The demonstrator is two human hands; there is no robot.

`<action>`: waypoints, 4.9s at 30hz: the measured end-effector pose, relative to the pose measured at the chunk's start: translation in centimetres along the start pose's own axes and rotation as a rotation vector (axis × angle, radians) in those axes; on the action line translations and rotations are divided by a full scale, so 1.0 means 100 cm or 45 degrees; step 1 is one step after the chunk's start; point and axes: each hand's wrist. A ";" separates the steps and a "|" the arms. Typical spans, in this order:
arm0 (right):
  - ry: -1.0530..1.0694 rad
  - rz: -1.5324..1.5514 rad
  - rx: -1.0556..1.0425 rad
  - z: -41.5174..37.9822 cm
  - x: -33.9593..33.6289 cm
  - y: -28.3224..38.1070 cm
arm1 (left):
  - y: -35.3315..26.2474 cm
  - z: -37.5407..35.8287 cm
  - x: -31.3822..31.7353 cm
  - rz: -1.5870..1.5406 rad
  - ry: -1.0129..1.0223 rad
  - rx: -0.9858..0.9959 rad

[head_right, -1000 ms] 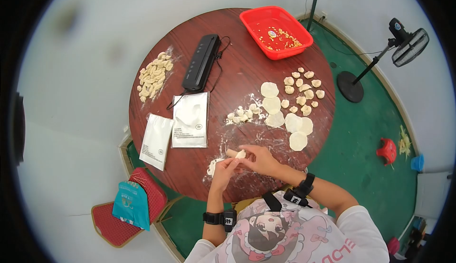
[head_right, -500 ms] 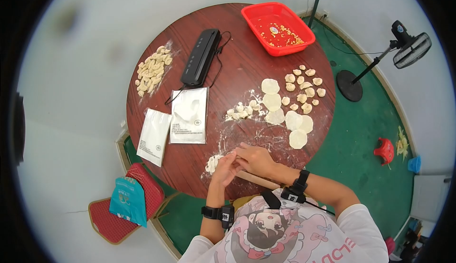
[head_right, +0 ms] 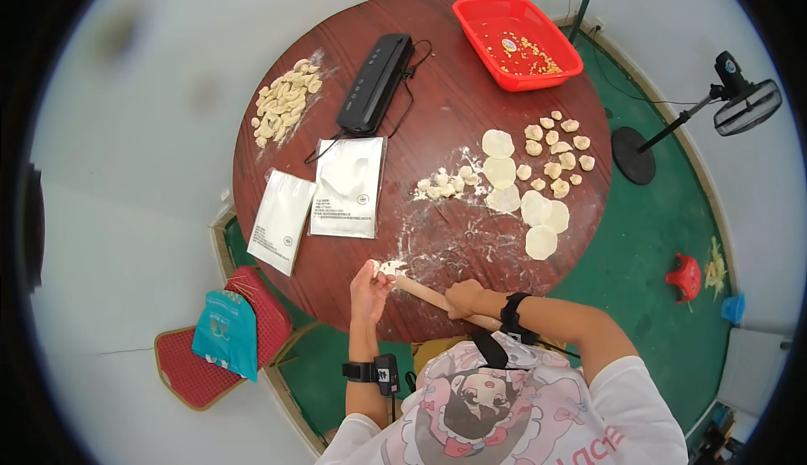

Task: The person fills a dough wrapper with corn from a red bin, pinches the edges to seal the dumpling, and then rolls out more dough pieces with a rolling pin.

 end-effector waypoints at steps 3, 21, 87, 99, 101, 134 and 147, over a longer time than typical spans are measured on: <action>0.035 -0.027 0.025 -0.006 -0.005 -0.006 | -0.004 -0.006 0.020 -0.166 -0.125 -0.081; -0.697 0.531 0.265 -0.073 -0.005 -0.064 | 0.047 0.009 0.036 0.188 0.083 -0.244; -1.142 0.449 0.129 -0.091 -0.035 0.039 | 0.046 0.009 0.040 0.217 0.476 -0.675; -0.565 1.673 -0.147 -0.094 -0.046 -0.023 | 0.054 -0.007 0.086 0.869 0.410 -0.248; -0.571 1.657 -0.197 -0.097 -0.047 -0.031 | 0.059 -0.010 0.095 0.665 0.346 -0.287; -0.518 1.735 -0.569 -0.109 -0.062 -0.069 | 0.070 -0.020 0.145 0.913 0.174 -0.230; -0.556 1.563 -0.510 -0.115 -0.050 -0.059 | 0.076 -0.035 0.133 1.072 0.327 -0.324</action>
Point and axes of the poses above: each hand's wrist, its own z-axis towards the middle knuckle, its own x-axis out of the palm, y = z × x, and after that the axes turned 4 degrees about y, right-handed
